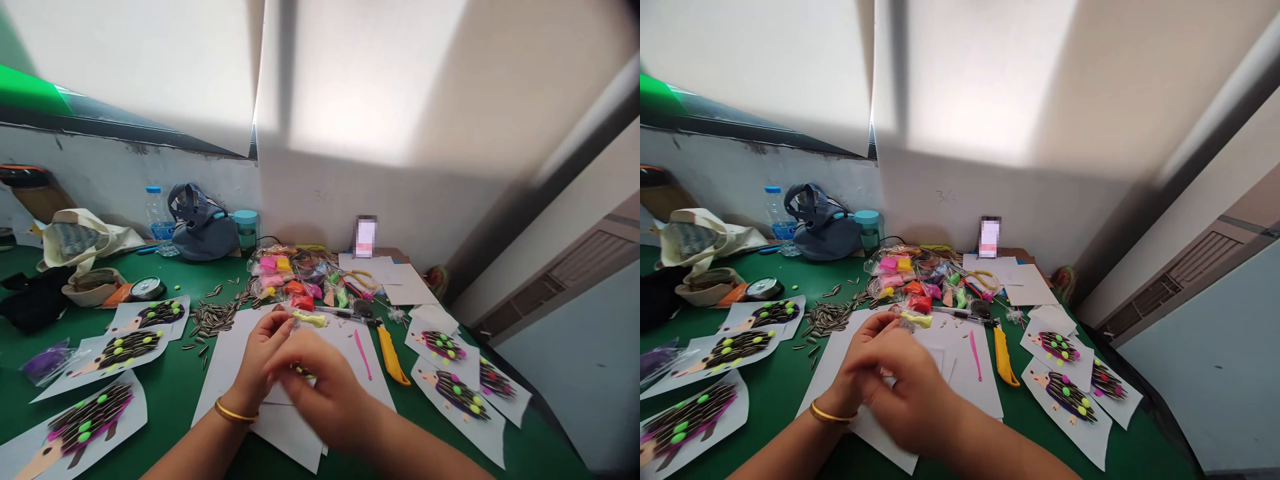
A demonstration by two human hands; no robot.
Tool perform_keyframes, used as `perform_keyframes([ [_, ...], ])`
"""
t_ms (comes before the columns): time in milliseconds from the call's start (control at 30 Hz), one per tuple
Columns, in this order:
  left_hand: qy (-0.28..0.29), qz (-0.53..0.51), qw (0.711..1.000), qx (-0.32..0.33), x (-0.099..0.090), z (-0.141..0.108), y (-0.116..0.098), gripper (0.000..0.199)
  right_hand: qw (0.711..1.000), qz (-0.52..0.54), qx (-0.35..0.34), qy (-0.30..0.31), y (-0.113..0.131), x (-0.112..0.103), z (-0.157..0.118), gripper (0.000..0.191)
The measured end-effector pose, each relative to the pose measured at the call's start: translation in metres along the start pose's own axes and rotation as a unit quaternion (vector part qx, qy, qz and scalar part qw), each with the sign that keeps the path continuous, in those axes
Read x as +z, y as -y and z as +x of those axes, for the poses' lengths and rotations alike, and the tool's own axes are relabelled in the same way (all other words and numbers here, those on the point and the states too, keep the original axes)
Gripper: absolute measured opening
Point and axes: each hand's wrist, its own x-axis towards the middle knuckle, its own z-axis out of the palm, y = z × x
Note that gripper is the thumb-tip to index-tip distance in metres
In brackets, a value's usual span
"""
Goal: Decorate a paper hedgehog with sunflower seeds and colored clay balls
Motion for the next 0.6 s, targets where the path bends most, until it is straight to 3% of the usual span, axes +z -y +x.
perform_keyframes([
  [100,-0.006,0.022,0.999,0.023,0.003,-0.005,-0.004,0.028,0.977,-0.181,0.019,-0.111,-0.036,-0.02,0.002,0.024],
  [167,0.004,0.041,0.999,0.032,0.004,-0.008,-0.006,0.026,0.963,-0.241,0.062,-0.105,-0.061,-0.034,0.0,0.038],
  [300,0.059,0.087,0.993,0.058,0.005,-0.01,-0.002,0.02,0.98,-0.103,0.17,-0.016,-0.094,-0.044,-0.009,0.043],
  [400,0.097,0.127,0.984,0.078,0.004,-0.011,0.003,0.019,0.978,-0.017,0.203,-0.037,-0.104,-0.038,-0.013,0.036],
  [500,0.101,0.163,0.978,0.08,0.003,-0.011,0.006,0.02,0.976,-0.016,0.207,-0.066,-0.108,-0.032,-0.017,0.027],
  [600,0.08,0.188,0.975,0.084,0.002,-0.009,0.006,0.024,0.98,-0.002,0.196,-0.03,-0.111,-0.029,-0.019,0.03],
])
